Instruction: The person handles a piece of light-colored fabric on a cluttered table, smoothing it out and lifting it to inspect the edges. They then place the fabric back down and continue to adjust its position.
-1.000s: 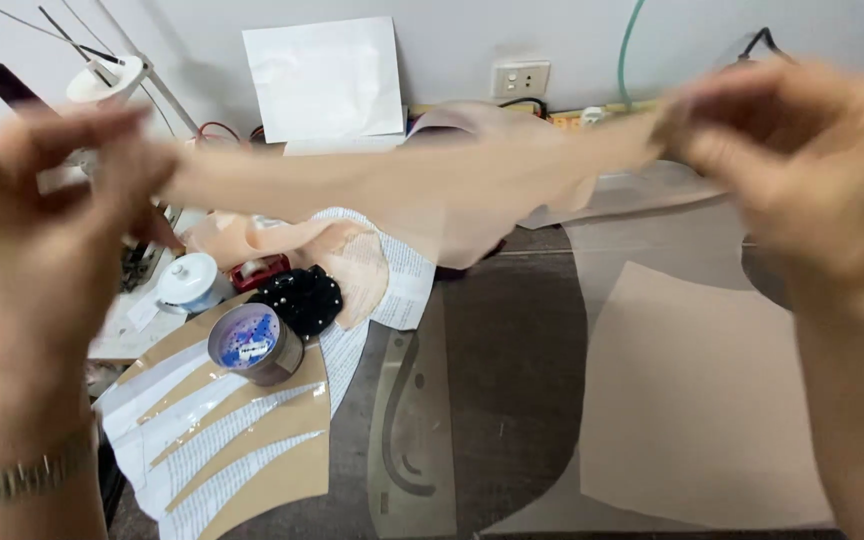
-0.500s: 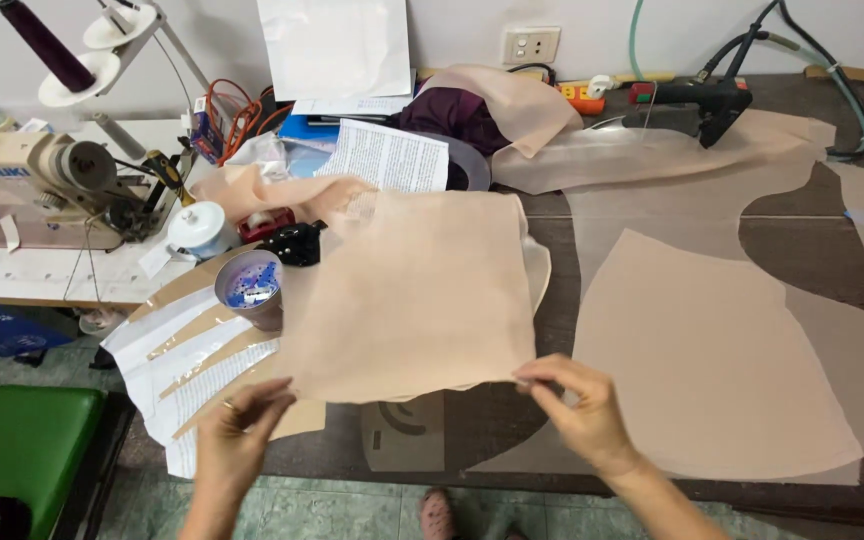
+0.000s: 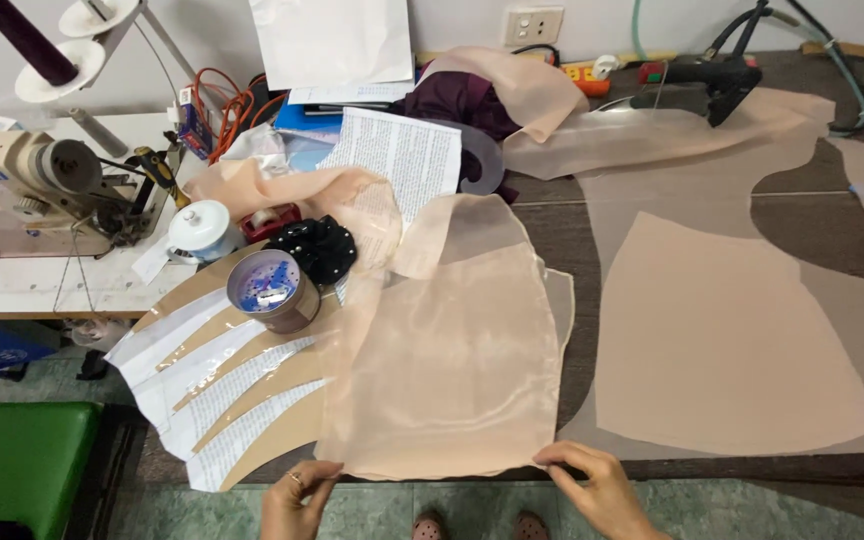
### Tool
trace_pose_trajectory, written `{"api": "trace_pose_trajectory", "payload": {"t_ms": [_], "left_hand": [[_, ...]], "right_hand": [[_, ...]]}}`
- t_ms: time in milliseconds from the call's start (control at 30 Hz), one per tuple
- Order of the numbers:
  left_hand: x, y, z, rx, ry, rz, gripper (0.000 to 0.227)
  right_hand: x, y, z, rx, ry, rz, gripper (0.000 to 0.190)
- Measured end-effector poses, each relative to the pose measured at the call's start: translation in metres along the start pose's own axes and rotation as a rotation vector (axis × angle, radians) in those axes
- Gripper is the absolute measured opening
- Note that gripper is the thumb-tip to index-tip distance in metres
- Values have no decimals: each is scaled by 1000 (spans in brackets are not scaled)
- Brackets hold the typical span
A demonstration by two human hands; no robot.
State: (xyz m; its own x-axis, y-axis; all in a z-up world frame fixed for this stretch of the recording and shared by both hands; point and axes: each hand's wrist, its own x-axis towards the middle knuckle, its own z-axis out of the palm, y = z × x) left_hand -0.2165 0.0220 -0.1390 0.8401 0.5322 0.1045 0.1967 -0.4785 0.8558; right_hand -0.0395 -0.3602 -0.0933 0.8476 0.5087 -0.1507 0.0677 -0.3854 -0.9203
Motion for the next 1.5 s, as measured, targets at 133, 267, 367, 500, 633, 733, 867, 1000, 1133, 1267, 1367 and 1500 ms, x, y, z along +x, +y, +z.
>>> {"api": "trace_pose_trajectory", "payload": {"t_ms": [133,267,367,500,633,733,867,1000,1133,1267,1367,1500], "left_hand": [[-6,6,-4,29,-80,-119,14],[-22,-12,0,29,-85,-221,14],[-27,-18,3,167,-89,-251,18],[-35,-9,7,105,0,-259,15],[-30,23,4,-56,-10,-611,15],[-25,40,3,-211,4,-778,17],[-31,21,9,-384,46,-822,19],[-33,18,13,-411,69,-782,17],[-34,12,17,-415,73,-778,16],[-32,13,19,-435,87,-791,16],[-38,1,24,-478,147,-726,15],[-35,8,22,-492,159,-780,18]], "right_hand": [[-11,12,7,-46,11,-24,20],[-20,21,15,-90,79,-96,15],[-23,37,18,-101,52,74,24],[-23,29,21,-107,61,135,21],[-23,27,23,-81,104,138,18],[-24,26,24,-49,112,181,18],[-25,14,24,47,119,299,17],[-24,16,25,75,123,369,17],[-24,7,26,137,116,454,17],[-23,8,28,188,114,528,17],[-23,3,27,193,96,545,18],[-24,8,29,224,103,544,17]]}}
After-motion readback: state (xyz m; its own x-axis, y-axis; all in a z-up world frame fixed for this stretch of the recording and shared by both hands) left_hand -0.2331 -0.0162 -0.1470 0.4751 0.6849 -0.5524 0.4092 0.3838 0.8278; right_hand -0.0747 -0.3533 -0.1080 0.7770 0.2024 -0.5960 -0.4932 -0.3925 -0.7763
